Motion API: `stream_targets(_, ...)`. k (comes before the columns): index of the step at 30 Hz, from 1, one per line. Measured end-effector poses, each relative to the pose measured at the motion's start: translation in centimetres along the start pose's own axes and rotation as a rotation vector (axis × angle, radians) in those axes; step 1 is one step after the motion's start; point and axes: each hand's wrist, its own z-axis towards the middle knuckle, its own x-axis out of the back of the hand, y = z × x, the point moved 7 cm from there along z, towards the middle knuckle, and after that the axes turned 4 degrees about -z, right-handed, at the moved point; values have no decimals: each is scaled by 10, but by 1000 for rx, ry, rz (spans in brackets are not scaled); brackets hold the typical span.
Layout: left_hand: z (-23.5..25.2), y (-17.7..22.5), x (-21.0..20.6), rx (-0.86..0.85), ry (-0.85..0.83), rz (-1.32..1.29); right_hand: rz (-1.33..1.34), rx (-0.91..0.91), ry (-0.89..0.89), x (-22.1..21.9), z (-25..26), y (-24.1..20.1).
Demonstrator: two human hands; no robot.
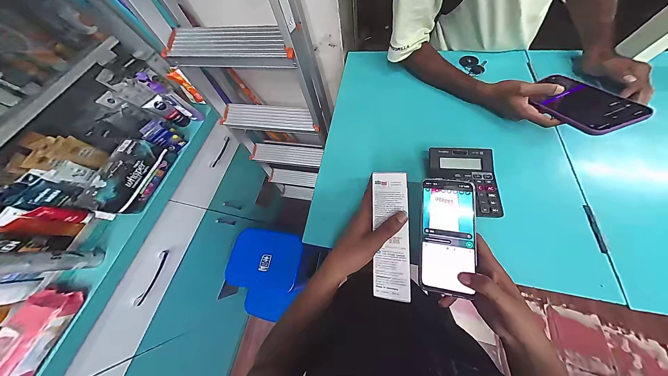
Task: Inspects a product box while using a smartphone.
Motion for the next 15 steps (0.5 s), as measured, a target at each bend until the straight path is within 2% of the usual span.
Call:
stream_targets(10, 1, -4, -5, 13, 23, 17, 51, -13, -106, -9, -3, -3)
stream_targets(15, -3, -6, -5, 17, 7, -90, 13, -25, -68, -14, 3, -2)
